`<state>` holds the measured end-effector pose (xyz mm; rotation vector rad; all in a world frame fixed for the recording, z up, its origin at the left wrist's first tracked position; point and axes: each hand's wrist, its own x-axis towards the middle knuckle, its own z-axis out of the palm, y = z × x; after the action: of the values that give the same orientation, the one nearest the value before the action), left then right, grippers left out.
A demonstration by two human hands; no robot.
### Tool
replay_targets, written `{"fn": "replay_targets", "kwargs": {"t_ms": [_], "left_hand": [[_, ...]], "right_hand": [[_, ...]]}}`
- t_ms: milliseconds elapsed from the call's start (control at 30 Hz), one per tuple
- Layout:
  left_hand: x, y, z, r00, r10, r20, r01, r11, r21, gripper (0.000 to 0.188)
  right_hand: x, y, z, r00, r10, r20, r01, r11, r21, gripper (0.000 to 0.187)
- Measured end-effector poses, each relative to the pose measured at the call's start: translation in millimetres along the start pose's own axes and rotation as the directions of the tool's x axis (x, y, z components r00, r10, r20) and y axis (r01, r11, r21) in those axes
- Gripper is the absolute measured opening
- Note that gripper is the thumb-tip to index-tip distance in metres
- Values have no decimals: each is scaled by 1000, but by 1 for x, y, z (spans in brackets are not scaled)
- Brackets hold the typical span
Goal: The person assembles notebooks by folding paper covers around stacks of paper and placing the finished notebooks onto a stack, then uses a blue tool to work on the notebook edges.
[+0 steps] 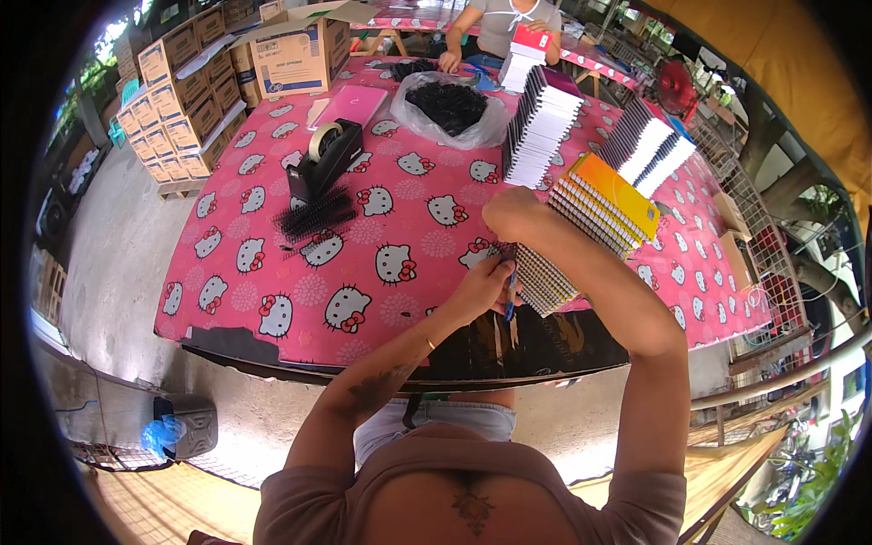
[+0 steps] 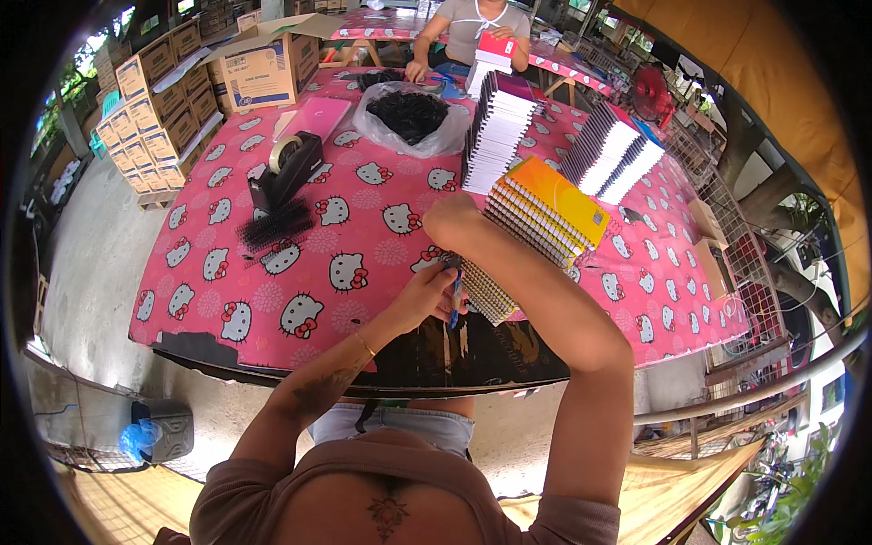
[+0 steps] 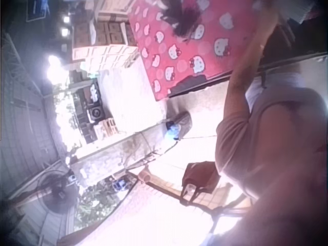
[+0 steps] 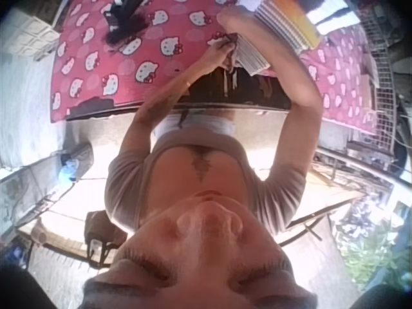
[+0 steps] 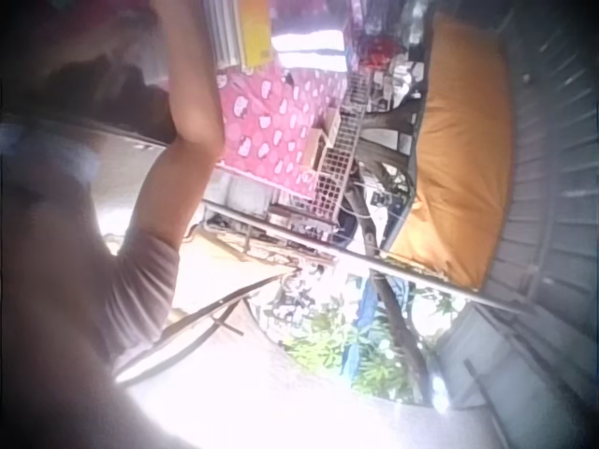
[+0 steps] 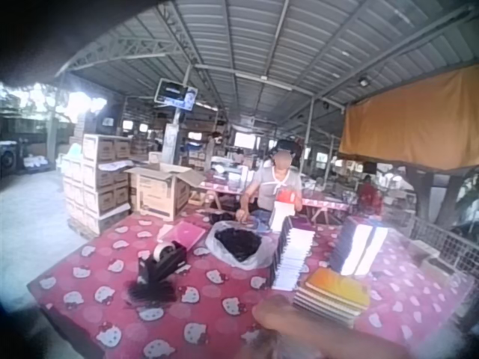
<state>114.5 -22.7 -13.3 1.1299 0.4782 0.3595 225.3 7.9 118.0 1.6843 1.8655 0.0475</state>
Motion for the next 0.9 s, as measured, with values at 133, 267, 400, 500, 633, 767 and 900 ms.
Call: {"fn": "replay_targets", "kwargs": {"t_ms": [133,267,400,500,633,767,900], "left_hand": [[0,1,4,999,50,16,-50,998,42,29],[-1,-3,-1,1000,19,-6,-19,1000,16,28],[2,-1,1,997,62,41,-63,997,43,30],[-5,-8,-3,997,49,58,-53,997,64,32],[-3,-20,-9,999,14,36,-15,999,35,32],[1,-12,-2,1000,-4,4,4,1000,18,30],[1,-8,0,999,41,12,-42,997,68,30]], "right_hand": [[6,4,11,1000,-3,21,4,1000,-30,22],[4,-2,14,1000,6,-13,-6,999,-48,22],[10,0,26,998,23,-58,-21,999,26,20],[10,1,26,989,8,-147,7,995,104,17],[12,-5,20,977,-41,-209,58,995,75,13],[13,-2,30,979,-55,-195,77,991,106,12],[10,-2,26,987,-49,-154,68,990,123,13]]}}
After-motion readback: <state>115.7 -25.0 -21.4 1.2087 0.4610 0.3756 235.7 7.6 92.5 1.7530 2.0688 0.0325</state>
